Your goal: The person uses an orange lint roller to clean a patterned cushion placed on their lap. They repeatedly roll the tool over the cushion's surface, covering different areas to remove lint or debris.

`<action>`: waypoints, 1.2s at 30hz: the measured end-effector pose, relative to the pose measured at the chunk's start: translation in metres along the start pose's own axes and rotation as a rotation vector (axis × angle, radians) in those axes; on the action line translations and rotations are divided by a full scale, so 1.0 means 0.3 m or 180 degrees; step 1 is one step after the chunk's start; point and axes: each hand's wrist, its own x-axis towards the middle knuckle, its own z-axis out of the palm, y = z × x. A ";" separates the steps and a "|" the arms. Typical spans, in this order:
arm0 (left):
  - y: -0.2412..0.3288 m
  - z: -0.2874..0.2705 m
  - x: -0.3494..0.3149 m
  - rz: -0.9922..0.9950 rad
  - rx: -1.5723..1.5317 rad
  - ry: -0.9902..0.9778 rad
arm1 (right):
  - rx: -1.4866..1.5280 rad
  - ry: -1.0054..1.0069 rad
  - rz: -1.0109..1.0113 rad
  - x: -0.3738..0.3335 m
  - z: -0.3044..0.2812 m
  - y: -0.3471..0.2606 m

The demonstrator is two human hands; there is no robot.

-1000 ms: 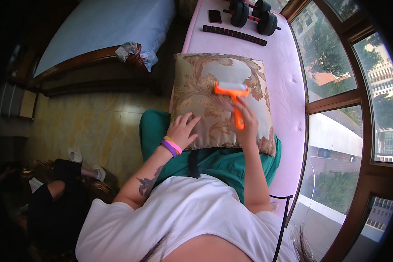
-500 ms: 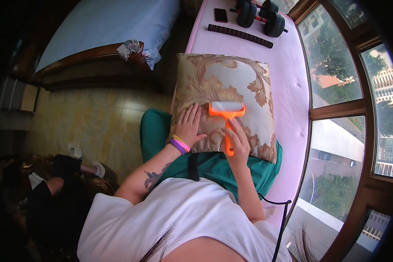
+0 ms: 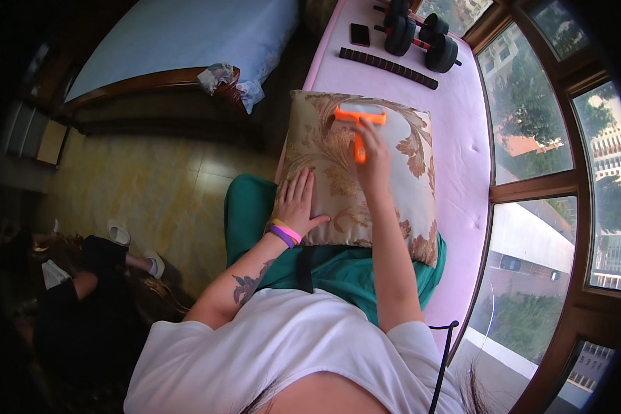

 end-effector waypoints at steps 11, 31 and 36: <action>-0.017 0.025 -0.067 -0.0173 -0.0072 0.0127 | -0.0136 -0.0222 0.0219 -0.493 -0.316 -0.323; -0.172 0.097 -0.283 -0.0656 -0.0805 0.0129 | -0.0242 -0.0320 -0.0143 -0.225 -0.041 -0.123; -0.166 0.095 -0.283 -0.0612 -0.0827 0.0347 | -0.0093 -0.0303 -0.0306 -0.479 -0.231 -0.241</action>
